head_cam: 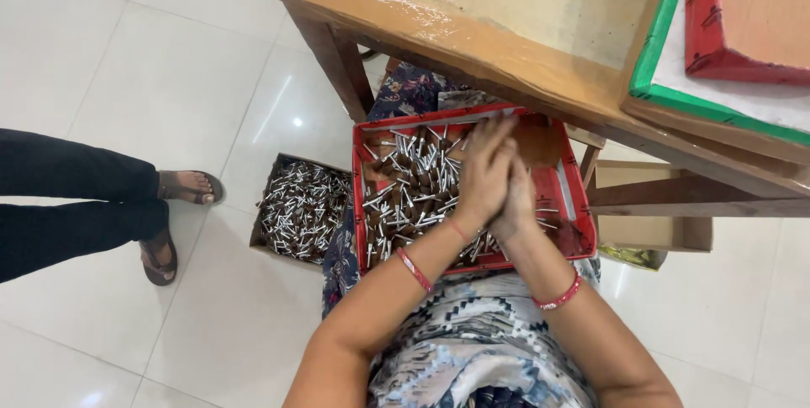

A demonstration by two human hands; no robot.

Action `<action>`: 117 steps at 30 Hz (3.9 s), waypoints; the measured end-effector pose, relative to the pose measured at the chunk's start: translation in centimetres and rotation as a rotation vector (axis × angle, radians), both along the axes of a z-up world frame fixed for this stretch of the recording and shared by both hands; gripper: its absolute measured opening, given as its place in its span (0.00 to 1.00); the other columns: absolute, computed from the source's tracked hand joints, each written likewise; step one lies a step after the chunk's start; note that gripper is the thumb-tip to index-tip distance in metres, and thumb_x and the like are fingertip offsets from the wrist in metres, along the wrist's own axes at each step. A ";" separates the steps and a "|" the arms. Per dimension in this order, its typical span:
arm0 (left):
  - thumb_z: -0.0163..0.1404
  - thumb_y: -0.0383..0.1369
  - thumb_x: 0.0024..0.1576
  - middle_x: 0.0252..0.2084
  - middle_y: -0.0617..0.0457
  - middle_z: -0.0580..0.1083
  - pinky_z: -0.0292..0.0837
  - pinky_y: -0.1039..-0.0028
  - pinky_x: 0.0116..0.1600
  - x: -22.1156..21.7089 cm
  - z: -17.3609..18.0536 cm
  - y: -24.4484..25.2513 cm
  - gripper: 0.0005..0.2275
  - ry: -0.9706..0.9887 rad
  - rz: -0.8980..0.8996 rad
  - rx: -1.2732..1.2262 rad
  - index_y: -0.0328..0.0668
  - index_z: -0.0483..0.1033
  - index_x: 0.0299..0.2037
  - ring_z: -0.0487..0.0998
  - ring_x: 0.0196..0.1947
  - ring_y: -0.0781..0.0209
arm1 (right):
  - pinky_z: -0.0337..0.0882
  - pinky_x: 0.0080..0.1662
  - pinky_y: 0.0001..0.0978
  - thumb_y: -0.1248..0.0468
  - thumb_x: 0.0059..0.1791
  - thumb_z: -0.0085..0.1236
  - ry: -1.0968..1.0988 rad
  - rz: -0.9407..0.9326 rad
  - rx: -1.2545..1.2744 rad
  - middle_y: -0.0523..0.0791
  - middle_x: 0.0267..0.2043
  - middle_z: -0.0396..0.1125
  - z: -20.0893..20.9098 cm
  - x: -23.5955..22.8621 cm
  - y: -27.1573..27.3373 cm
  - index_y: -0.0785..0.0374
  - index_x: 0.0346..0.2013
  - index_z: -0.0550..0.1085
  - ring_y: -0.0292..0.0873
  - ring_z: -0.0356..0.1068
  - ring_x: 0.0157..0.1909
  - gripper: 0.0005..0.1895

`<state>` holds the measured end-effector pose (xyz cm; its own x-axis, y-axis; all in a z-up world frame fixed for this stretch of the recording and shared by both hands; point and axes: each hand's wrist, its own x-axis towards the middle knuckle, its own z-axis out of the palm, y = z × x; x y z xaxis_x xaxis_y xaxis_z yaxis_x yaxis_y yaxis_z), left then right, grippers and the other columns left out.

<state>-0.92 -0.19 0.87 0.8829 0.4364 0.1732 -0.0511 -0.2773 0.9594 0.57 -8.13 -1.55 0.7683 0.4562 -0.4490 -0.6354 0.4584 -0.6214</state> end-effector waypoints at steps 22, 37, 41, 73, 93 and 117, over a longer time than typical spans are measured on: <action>0.39 0.38 0.68 0.77 0.44 0.58 0.27 0.51 0.81 -0.2 0.2 -0.4 0.21 0.006 -0.073 -0.032 0.45 0.67 0.71 0.47 0.81 0.43 | 0.55 0.72 0.42 0.47 0.59 0.35 -0.141 0.033 -0.025 0.52 0.76 0.54 0.8 0.0 1.3 0.61 0.75 0.57 0.51 0.54 0.75 0.33; 0.31 0.45 0.71 0.79 0.41 0.54 0.29 0.52 0.81 -1.1 0.3 -0.7 0.24 0.010 -0.056 -0.017 0.45 0.61 0.74 0.43 0.82 0.42 | 0.56 0.71 0.44 0.43 0.55 0.34 -0.282 0.037 0.121 0.45 0.74 0.56 -1.5 1.9 -0.1 0.52 0.74 0.54 0.48 0.57 0.74 0.34; 0.33 0.44 0.70 0.79 0.43 0.57 0.34 0.53 0.82 -1.2 0.4 -0.9 0.23 0.040 -0.008 0.038 0.47 0.63 0.73 0.47 0.82 0.47 | 0.57 0.72 0.45 0.42 0.56 0.40 -0.194 0.059 0.070 0.46 0.75 0.57 -0.2 1.0 0.3 0.56 0.73 0.57 0.46 0.57 0.74 0.35; 0.41 0.35 0.66 0.73 0.45 0.66 0.44 0.56 0.80 -2.6 4.3 -1.3 0.19 -0.018 -0.046 -0.055 0.44 0.72 0.66 0.58 0.78 0.42 | 0.48 0.74 0.41 0.25 0.49 0.28 -0.165 0.090 0.187 0.53 0.79 0.49 3.3 1.2 0.0 0.62 0.76 0.50 0.51 0.49 0.79 0.54; 0.36 0.39 0.67 0.74 0.43 0.63 0.49 0.57 0.78 -0.8 0.9 -2.5 0.21 -0.016 -0.015 -0.140 0.39 0.70 0.66 0.58 0.76 0.44 | 0.44 0.74 0.39 0.31 0.51 0.36 -0.146 -0.091 -0.188 0.47 0.79 0.48 3.0 -2.1 1.4 0.63 0.75 0.52 0.43 0.46 0.78 0.49; 0.40 0.33 0.64 0.69 0.44 0.70 0.45 0.58 0.79 -2.0 3.3 -0.2 0.19 -0.031 -0.064 -0.011 0.40 0.75 0.63 0.59 0.76 0.44 | 0.51 0.72 0.43 0.29 0.49 0.32 -0.026 -0.060 -0.045 0.48 0.75 0.55 6.9 -1.8 0.8 0.60 0.74 0.55 0.47 0.53 0.75 0.49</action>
<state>-2.88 -0.43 4.20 0.9034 0.3812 0.1962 -0.0978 -0.2623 0.9600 -1.23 -7.32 5.36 0.8051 0.3891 -0.4476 -0.5912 0.4664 -0.6580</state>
